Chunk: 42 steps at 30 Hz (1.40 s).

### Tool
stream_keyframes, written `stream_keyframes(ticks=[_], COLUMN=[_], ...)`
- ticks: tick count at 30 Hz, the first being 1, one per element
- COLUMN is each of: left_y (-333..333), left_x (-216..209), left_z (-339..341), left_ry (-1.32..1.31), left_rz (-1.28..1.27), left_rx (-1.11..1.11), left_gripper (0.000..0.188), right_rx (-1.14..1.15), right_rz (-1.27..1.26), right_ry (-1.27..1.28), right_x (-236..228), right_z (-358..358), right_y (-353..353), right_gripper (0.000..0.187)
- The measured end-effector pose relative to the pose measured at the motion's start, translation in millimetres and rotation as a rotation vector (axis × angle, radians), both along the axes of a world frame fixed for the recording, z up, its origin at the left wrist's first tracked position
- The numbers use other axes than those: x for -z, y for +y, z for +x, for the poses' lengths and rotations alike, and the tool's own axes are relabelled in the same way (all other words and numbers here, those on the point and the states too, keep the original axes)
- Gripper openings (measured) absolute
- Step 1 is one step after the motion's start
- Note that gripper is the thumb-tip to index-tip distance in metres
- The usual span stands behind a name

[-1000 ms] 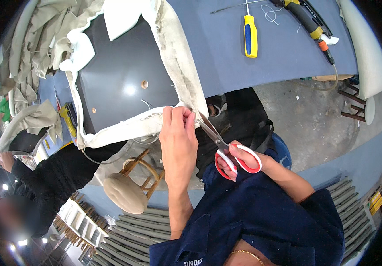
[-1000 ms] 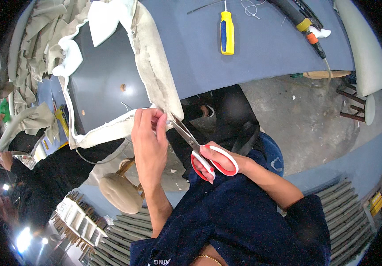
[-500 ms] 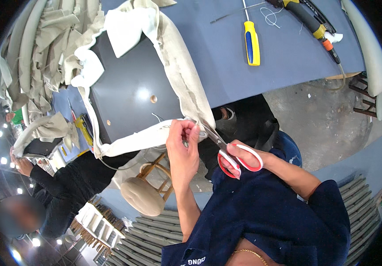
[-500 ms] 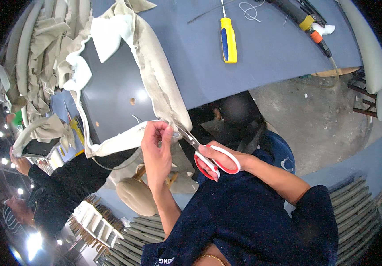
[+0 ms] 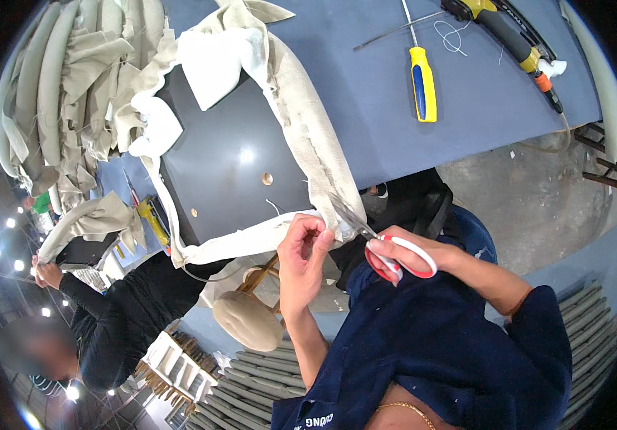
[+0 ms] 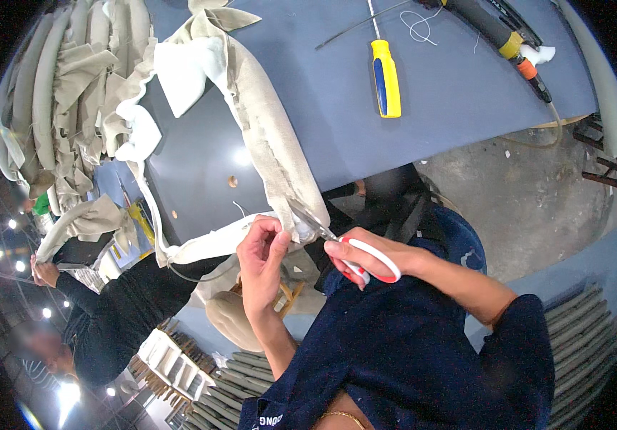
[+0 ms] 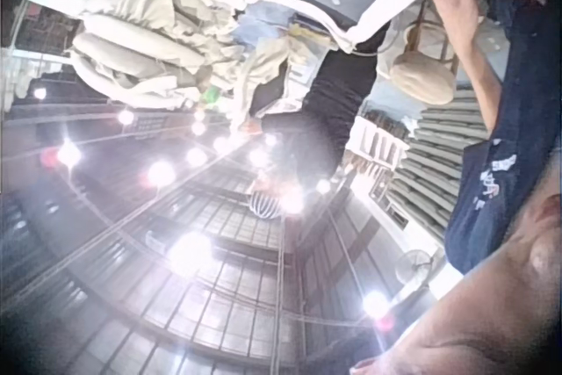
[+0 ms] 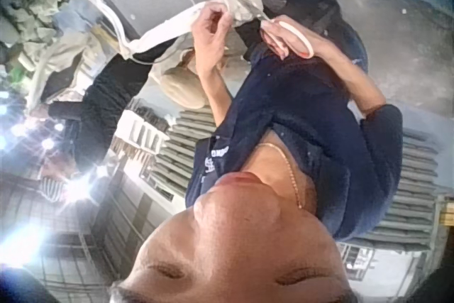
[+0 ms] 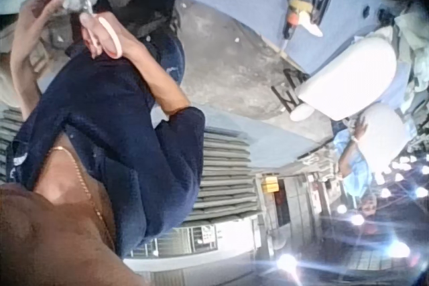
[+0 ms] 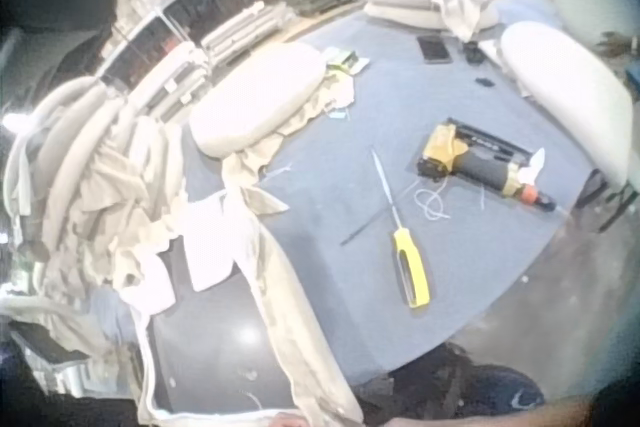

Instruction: The person is upholstering furniture components in a workshop. They use a staple gun to secure fabric onto foam cushions and a flat frame, and use scissors to trim excess material. The person also uses a screwdriver to adjust parts of the frame and a needle to pull fabric tight.

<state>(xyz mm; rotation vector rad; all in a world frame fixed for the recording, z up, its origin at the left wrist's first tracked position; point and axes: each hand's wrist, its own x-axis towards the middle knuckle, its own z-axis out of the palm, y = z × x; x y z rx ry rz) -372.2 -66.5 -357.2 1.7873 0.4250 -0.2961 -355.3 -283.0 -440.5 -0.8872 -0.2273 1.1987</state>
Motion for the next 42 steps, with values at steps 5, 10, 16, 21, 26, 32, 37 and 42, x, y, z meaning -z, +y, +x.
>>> stream_keyframes(ticks=[5,10,16,21,26,32,37,42], left_y=[13,24,26,24,67,164,96,12], left_x=[-3,0,2,4,62,191,97,-16], left_z=[3,3,-31,-94,-193,-234,-159,-76], left_ry=[0.019,-0.058,-0.132,-0.228,-0.161,-0.139,-0.346,-0.631], left_rz=[-0.01,-0.115,-0.441,-0.711,-0.631,-0.387,0.166,0.368], left_rx=[0.128,0.204,0.277,0.134,-0.306,-1.089,-0.788,-0.231], left_gripper=[0.013,0.013,0.01,0.008,0.008,0.034,0.03,0.024], right_rx=[-0.17,-0.063,-0.062,0.298,0.6,0.847,1.053,1.268], right_rz=[-0.06,-0.143,-0.198,-0.277,-0.663,-0.867,-1.068,-1.086], right_ry=[0.055,-0.135,-0.205,-0.25,-0.9,-0.649,-1.333,-1.42], right_x=[-19,-26,-48,-53,-32,5,76,47], right_z=[45,45,63,71,129,211,213,174], right_y=[-6,2,12,-2,-111,-136,-166,-119], right_gripper=[0.077,0.078,0.076,0.062,0.055,0.043,0.043,0.029])
